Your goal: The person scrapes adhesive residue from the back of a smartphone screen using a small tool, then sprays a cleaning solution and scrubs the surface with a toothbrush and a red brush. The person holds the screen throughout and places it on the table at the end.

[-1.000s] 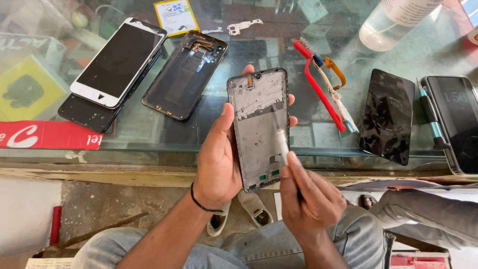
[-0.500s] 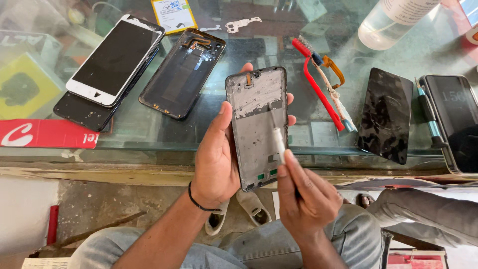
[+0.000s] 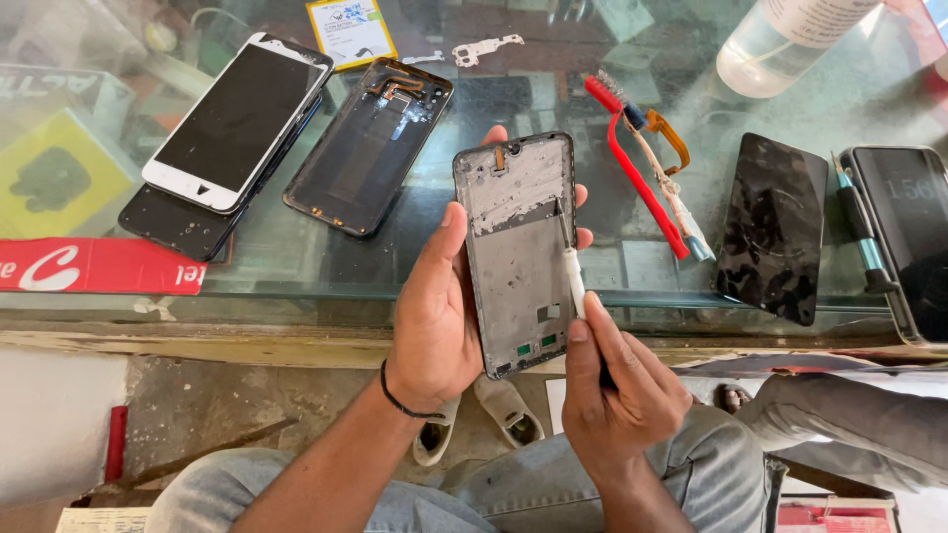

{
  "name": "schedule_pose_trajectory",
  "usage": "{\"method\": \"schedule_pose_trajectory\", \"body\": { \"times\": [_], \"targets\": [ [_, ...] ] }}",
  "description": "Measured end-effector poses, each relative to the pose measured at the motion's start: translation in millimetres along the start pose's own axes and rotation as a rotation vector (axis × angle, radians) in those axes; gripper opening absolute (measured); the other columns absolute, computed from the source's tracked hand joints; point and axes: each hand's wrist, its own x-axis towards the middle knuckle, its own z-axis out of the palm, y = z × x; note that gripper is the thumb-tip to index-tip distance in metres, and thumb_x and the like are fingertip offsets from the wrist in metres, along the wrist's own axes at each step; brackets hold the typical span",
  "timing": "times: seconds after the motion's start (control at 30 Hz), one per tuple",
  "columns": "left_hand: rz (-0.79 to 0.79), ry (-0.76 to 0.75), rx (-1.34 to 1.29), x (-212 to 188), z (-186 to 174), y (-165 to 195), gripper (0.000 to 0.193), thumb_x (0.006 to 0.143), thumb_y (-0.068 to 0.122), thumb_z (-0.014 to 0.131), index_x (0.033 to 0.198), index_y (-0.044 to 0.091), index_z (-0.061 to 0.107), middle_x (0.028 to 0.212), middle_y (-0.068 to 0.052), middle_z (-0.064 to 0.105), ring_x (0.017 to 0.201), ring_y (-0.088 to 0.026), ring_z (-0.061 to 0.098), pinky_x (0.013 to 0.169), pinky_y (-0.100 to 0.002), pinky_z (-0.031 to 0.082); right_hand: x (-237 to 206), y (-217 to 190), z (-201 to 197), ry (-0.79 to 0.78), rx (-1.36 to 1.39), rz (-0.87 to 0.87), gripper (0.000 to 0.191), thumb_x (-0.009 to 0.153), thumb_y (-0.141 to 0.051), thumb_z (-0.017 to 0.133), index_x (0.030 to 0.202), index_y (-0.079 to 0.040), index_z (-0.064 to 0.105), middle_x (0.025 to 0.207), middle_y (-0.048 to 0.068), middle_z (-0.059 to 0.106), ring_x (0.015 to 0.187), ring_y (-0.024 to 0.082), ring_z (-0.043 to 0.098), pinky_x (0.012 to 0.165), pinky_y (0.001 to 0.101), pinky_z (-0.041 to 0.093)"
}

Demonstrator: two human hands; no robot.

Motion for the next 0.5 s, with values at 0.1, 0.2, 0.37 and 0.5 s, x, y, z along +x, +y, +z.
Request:
{"method": "schedule_pose_trajectory", "body": {
  "times": [0.1, 0.2, 0.37, 0.5],
  "targets": [
    [0.007, -0.003, -0.013, 0.3, -0.3, -0.3, 0.067, 0.114, 0.047, 0.039, 0.173, 0.023, 0.018, 0.156, -0.023, 0.049, 0.132, -0.034, 0.059, 0.112, -0.045, 0.051, -0.1, 2.2, -0.6, -0.043, -0.02, -0.069, 0.026, 0.093, 0.002, 0.077, 0.118, 0.003, 0.074, 0.083, 0.014, 0.075, 0.066, 0.008, 0.066, 0.062, 0.0245, 0.05],
    [0.003, 0.001, -0.007, -0.3, -0.4, -1.1, 0.067, 0.114, 0.047, 0.04, 0.173, 0.024, 0.017, 0.156, -0.023, 0.049, 0.132, -0.033, 0.058, 0.112, -0.045, 0.051, 0.8, 4.0, -1.1, -0.013, 0.004, -0.012, 0.025, 0.095, 0.004, 0.076, 0.119, 0.003, 0.074, 0.086, 0.015, 0.075, 0.066, 0.009, 0.064, 0.062, 0.0243, 0.049],
    [0.015, -0.008, -0.017, -0.1, -0.6, -1.7, 0.068, 0.114, 0.047, 0.04, 0.173, 0.023, 0.017, 0.156, -0.023, 0.049, 0.132, -0.035, 0.059, 0.112, -0.045, 0.051, 2.6, 2.6, -0.8, -0.044, 0.024, -0.061, 0.026, 0.093, 0.002, 0.077, 0.119, 0.002, 0.073, 0.084, 0.014, 0.076, 0.065, 0.008, 0.066, 0.06, 0.0233, 0.049],
    [0.011, -0.006, -0.009, -0.1, -0.2, -1.5, 0.067, 0.114, 0.046, 0.04, 0.173, 0.023, 0.017, 0.156, -0.023, 0.049, 0.132, -0.034, 0.058, 0.114, -0.045, 0.051, 3.0, -0.5, -0.6, -0.016, 0.023, 0.055, 0.026, 0.096, 0.004, 0.075, 0.122, 0.004, 0.074, 0.084, 0.013, 0.076, 0.063, 0.009, 0.06, 0.057, 0.023, 0.045]
  ]
}}
